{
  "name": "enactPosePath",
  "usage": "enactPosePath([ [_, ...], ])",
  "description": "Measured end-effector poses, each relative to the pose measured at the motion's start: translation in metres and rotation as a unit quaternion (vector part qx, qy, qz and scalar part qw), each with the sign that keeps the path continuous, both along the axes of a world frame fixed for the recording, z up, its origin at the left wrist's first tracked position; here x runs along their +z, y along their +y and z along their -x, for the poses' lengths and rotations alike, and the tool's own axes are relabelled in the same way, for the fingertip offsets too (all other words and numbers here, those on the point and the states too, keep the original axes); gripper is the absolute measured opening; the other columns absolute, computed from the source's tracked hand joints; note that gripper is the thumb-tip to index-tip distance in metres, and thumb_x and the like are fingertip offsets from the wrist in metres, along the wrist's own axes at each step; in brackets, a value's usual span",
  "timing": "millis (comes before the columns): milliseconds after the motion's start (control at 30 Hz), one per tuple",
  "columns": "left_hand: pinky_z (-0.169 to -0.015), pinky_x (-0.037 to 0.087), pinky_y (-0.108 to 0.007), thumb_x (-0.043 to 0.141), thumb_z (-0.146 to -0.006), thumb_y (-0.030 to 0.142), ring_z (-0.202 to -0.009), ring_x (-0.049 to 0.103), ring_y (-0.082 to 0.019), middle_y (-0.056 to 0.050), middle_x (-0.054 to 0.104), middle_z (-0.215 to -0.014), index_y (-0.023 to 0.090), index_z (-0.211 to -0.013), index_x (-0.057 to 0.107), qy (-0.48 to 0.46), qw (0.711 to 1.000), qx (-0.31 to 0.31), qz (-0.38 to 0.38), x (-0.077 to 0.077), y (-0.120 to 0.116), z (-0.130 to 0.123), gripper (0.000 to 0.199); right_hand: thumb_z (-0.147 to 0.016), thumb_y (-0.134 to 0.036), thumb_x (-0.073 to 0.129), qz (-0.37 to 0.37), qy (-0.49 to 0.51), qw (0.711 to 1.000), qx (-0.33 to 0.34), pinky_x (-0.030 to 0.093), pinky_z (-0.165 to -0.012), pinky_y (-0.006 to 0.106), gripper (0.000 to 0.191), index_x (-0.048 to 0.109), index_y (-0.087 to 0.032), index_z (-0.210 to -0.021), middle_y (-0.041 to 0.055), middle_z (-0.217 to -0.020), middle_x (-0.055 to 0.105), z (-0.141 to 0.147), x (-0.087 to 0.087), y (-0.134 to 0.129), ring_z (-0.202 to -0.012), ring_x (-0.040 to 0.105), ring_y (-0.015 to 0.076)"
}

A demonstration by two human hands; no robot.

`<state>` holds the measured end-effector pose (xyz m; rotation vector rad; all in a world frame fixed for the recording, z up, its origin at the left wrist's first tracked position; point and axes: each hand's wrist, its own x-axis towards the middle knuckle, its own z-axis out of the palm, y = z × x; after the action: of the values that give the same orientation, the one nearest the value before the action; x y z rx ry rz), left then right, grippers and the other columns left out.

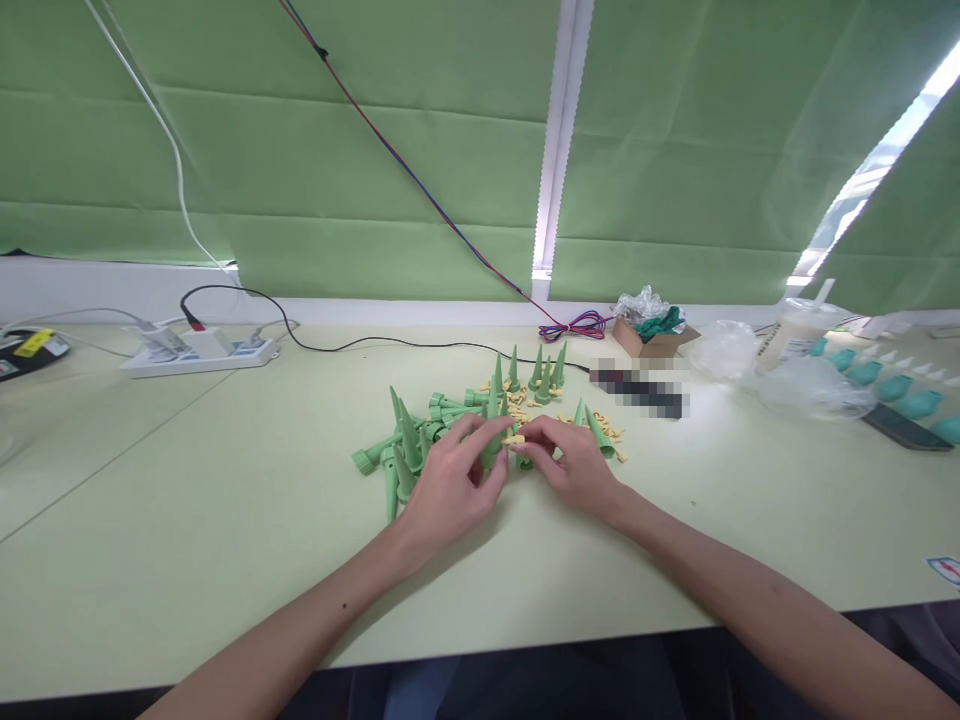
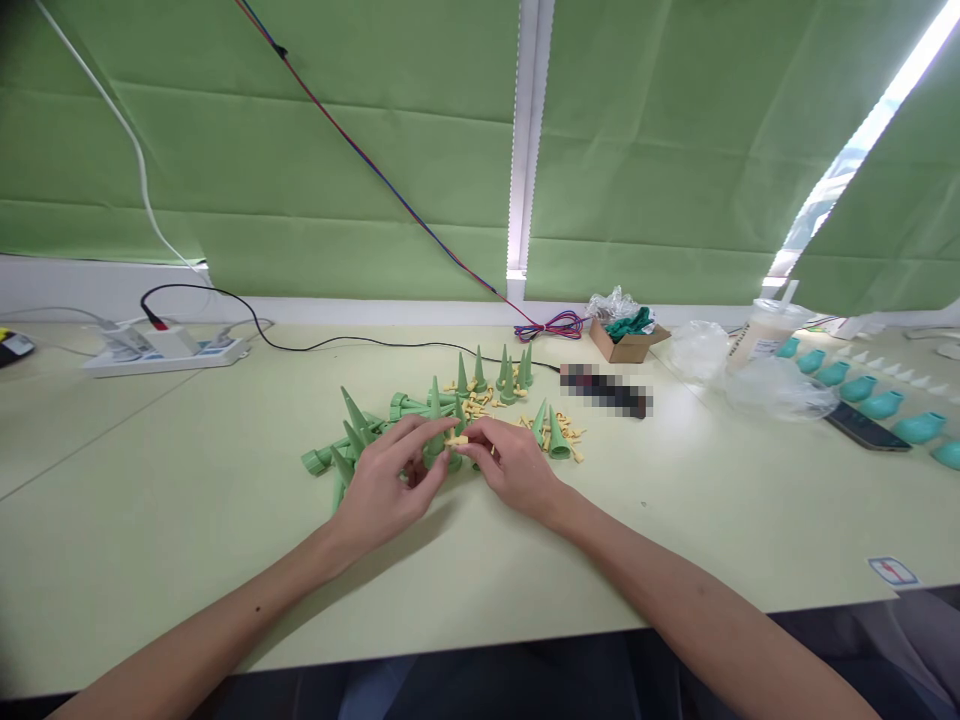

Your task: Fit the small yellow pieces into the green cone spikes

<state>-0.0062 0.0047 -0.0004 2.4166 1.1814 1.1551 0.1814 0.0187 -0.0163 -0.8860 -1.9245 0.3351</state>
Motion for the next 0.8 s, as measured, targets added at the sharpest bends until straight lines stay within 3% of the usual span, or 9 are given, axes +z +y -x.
enactPosePath([
  [533,-0.057,0.046,-0.022,0.051,-0.092,0.019,-0.052,0.046,-0.004,-0.002,0.058,-0.098,0.022,-0.121,0.061,0.008,1.000,-0.003,0.014,0.0005,0.0009,-0.0008,0.030,-0.097,-0.029,0.050,-0.009,-0.035,0.999,0.000,0.037,-0.057,0.023,0.023,0.055,-0.019,-0.077,-0.0021,-0.061,0.051,-0.0002,-0.0005,0.0016,-0.055,0.043,0.0109],
  [800,-0.058,0.046,-0.021,0.052,-0.091,0.016,-0.053,0.046,-0.004,-0.001,0.057,-0.098,0.024,-0.124,0.060,0.006,1.000,0.004,0.011,-0.0013,0.0007,0.0010,0.035,-0.096,-0.029,0.053,0.023,-0.026,0.999,0.007,0.042,-0.059,0.024,0.015,0.061,-0.019,-0.090,0.0009,-0.073,0.060,0.0005,-0.0004,0.0016,-0.061,0.051,0.0122],
])
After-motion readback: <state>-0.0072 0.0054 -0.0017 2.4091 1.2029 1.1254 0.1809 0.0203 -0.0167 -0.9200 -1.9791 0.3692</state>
